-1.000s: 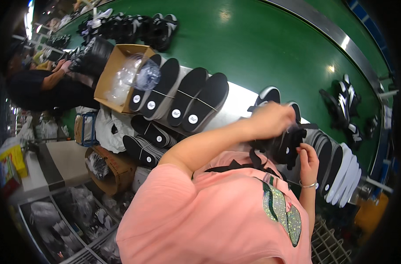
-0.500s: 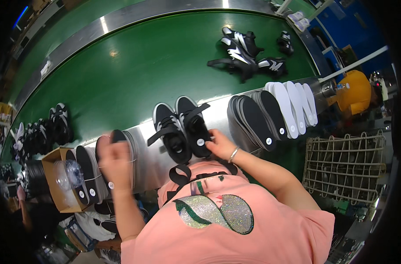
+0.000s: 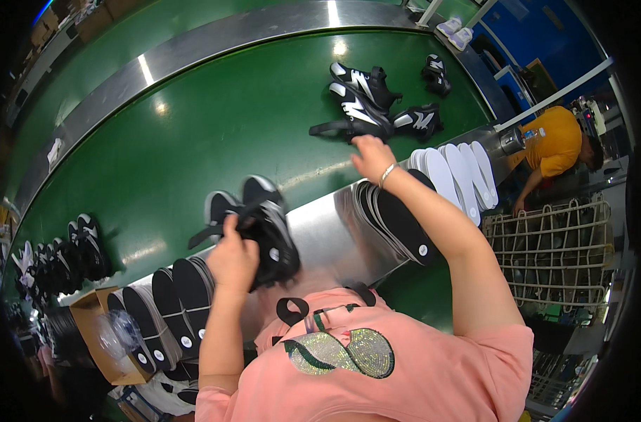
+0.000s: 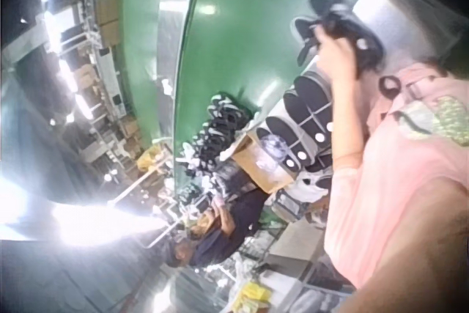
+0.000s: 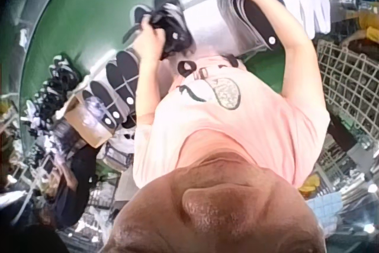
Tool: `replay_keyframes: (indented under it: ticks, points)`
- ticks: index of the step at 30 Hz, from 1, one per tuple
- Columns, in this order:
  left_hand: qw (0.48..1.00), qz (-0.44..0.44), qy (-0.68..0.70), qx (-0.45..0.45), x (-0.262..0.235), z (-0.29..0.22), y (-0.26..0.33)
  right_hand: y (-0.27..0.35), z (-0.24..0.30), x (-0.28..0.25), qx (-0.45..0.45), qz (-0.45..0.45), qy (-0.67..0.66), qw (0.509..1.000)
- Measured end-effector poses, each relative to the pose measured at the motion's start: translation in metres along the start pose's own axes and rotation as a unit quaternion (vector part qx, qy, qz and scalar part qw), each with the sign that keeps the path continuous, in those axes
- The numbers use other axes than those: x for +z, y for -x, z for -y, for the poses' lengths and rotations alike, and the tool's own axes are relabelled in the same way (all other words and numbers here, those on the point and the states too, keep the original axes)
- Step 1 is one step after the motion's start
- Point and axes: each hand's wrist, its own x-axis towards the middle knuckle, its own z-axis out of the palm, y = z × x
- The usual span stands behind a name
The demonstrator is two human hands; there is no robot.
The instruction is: The person matches black shoe outsoles with corresponding black and white shoe uppers by checking the sizes and placing the components together on a conveyor belt. The person retrieves a stack of outsoles from a plastic bag and organizes them on the workstation.
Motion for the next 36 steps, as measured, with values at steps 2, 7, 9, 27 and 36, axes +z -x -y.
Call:
replay_keyframes:
  ticks: [2,7,9,27,36]
  points:
    - [0.997,-0.064,-0.007,-0.035,-0.015,0.029,-0.033,-0.033,-0.018,0.005,0.054,-0.008,0.065,0.996]
    - [0.976,-0.167,0.029,-0.133,-0.034,0.077,-0.078,-0.073,-0.035,0.021,0.128,0.015,0.182,0.975]
    - [0.968,-0.211,0.108,-0.075,-0.028,0.079,-0.072,-0.085,-0.038,0.022,0.128,0.024,0.208,0.969]
    - [0.964,-0.068,0.256,-0.019,0.022,0.035,-0.005,-0.145,-0.092,0.004,0.256,0.107,0.192,0.941]
    - [0.969,-0.09,0.226,0.033,0.066,0.023,0.0,-0.106,-0.041,0.027,0.001,0.046,0.083,0.995]
